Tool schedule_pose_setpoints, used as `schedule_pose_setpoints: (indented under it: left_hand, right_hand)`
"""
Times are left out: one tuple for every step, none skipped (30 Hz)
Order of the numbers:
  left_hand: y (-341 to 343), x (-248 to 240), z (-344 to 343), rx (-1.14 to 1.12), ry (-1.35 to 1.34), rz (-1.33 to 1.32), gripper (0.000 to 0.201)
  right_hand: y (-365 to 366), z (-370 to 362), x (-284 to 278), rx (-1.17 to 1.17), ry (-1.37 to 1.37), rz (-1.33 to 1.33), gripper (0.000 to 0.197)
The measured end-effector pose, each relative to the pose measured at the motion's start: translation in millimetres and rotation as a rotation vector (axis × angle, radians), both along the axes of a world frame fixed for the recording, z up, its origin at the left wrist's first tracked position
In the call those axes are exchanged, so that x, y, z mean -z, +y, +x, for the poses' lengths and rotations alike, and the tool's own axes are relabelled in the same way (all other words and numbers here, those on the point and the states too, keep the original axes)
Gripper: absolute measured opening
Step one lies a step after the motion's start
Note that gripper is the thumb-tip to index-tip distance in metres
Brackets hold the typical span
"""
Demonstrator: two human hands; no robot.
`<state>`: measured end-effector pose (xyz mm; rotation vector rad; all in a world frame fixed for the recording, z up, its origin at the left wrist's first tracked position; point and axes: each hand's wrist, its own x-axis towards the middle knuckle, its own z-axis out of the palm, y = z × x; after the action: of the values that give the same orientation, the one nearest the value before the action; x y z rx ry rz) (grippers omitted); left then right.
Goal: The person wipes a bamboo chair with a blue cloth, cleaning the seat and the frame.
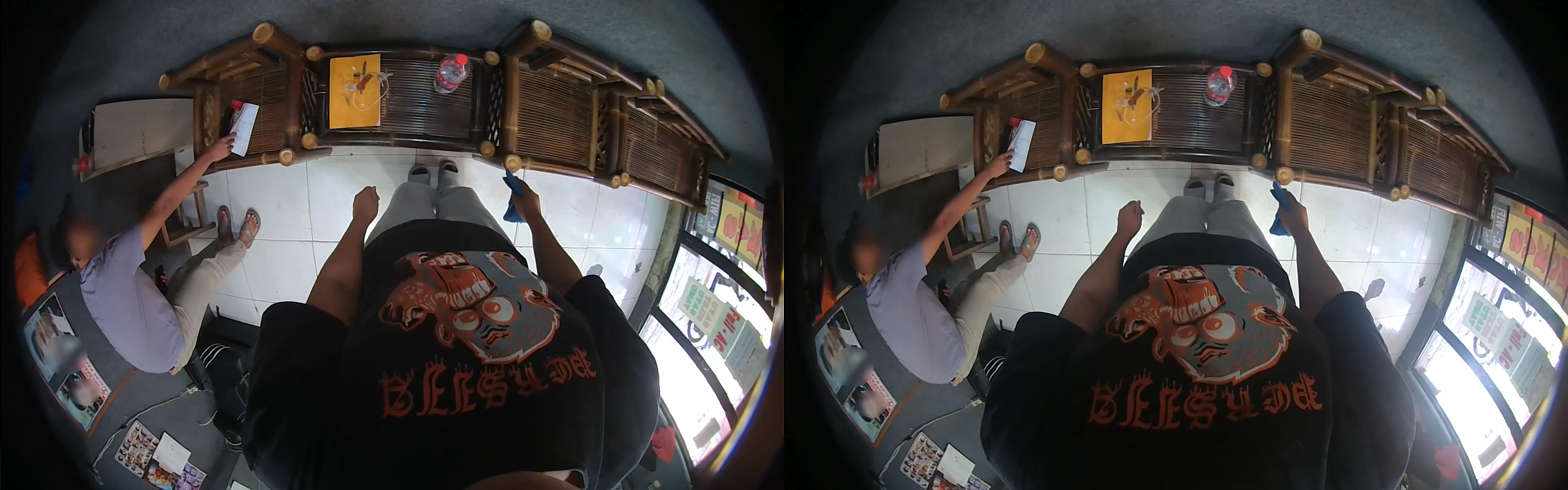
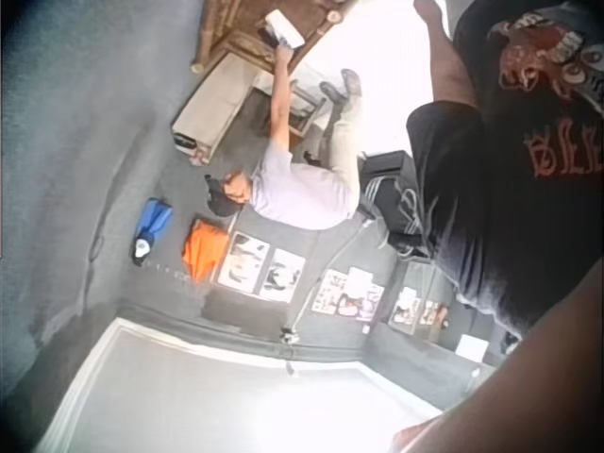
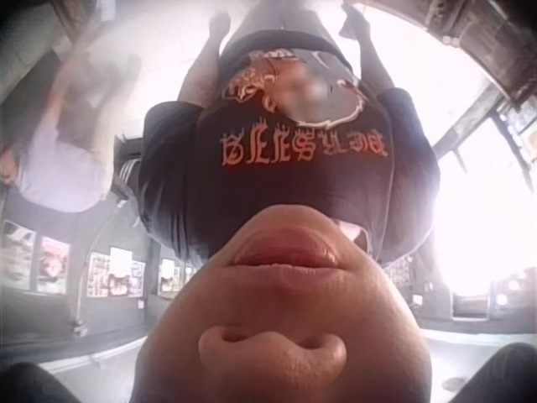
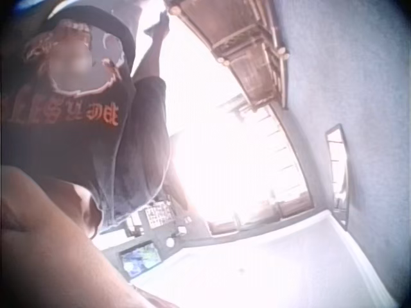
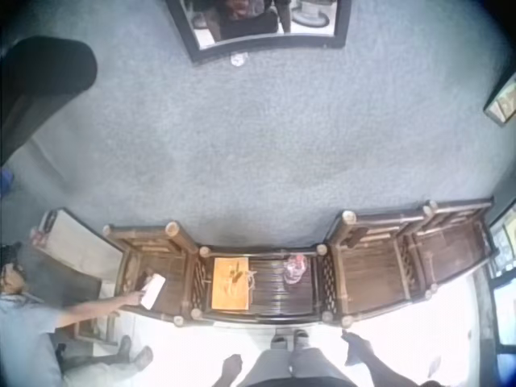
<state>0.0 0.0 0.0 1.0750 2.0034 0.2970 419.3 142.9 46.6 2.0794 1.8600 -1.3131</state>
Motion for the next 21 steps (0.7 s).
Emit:
schedule_pose_setpoints:
  left_hand:
    - [-0.8,-2.1,3.0,0.023,0.039,0.034,0.017]
    - [-2.5,-4.4,5.6,0.045,0.08,0.066,0.013]
    - [5.2,-6.7,7.3,0.043,0.081,0.071,0.013]
    - [12.3,-9.3,8.9,0.034,0.117,0.092,0.011]
    - [18.3,-12.2,9.2,0.024,0.152,0.113,0.011]
    - [21.4,-14.0,14.9,0.018,0.145,0.114,0.011]
    - [24.4,-15.7,20.5,-0.023,0.142,0.092,0.012]
    - [26.8,-17.3,26.9,-0.063,0.138,0.071,0.013]
    - [25.5,-15.9,25.4,-0.069,0.14,0.077,0.013]
    - [18.7,-13.9,16.2,-0.049,0.122,0.097,0.013]
    - [12.5,-11.9,8.7,-0.027,0.104,0.118,0.014]
    - [6.3,-11.2,10.9,-0.088,0.092,0.144,0.018]
    - [1.6,-10.7,10.9,-0.09,0.089,0.142,0.018]
    - [-2.4,-10.5,10.0,-0.087,0.075,0.111,0.016]
    - [-8.1,-10.8,6.4,-0.089,0.069,0.078,0.015]
    - [-13.5,-11.0,4.3,-0.079,0.066,0.096,0.015]
    - [-18.3,-11.0,2.6,-0.085,0.071,0.092,0.015]
    - [-18.4,-11.6,2.3,-0.064,0.082,0.061,0.016]
    - [-18.7,-12.2,1.9,-0.044,0.095,0.028,0.016]
    - [-19.1,-12.8,1.3,-0.048,0.098,0.028,0.016]
    - [-16.5,-13.9,3.2,-0.073,0.123,0.007,0.017]
  right_hand:
    - [1.4,-5.8,-4.2,0.019,0.018,-0.031,0.05]
    - [2.1,-11.3,-8.6,0.038,0.037,-0.063,0.052]
    - [7.7,-13.3,-8.0,0.036,0.039,-0.058,0.052]
    - [12.9,-16.0,-7.0,0.019,0.018,-0.03,0.051]
    - [18.1,-18.3,-6.2,0.002,-0.003,-0.002,0.051]
    - [20.8,-12.6,-4.7,0.012,0.015,-0.022,0.051]
    - [23.1,-7.1,-3.1,0.007,0.008,-0.02,0.051]
    - [24.7,-1.6,-1.3,-0.01,-0.021,-0.005,0.051]
    - [27.2,0.2,1.2,-0.027,-0.039,0.016,0.051]
    - [26.9,-3.4,2.5,-0.035,-0.027,0.018,0.051]
    - [25.1,-5.6,2.9,-0.052,-0.012,0.04,0.05]
    - [21.2,-1.7,2.1,-0.065,-0.011,0.058,0.05]
    - [19.0,2.9,0.7,-0.067,-0.014,0.056,0.05]
    - [17.3,8.0,-1.1,-0.061,-0.009,0.025,0.049]
    - [16.4,6.7,-4.2,-0.061,0.004,-0.009,0.049]
    - [15.4,6.5,-8.1,-0.068,0.008,-0.012,0.049]
    - [14.6,7.1,-12.4,-0.037,0.025,-0.046,0.046]
    - [15.6,9.0,-14.5,-0.002,0.039,-0.073,0.043]
    - [16.9,9.1,-15.6,-0.006,0.042,-0.071,0.043]
    - [18.6,9.6,-16.7,-0.005,0.031,-0.063,0.043]
    - [20.7,14.9,-16.0,-0.001,0.016,-0.051,0.042]
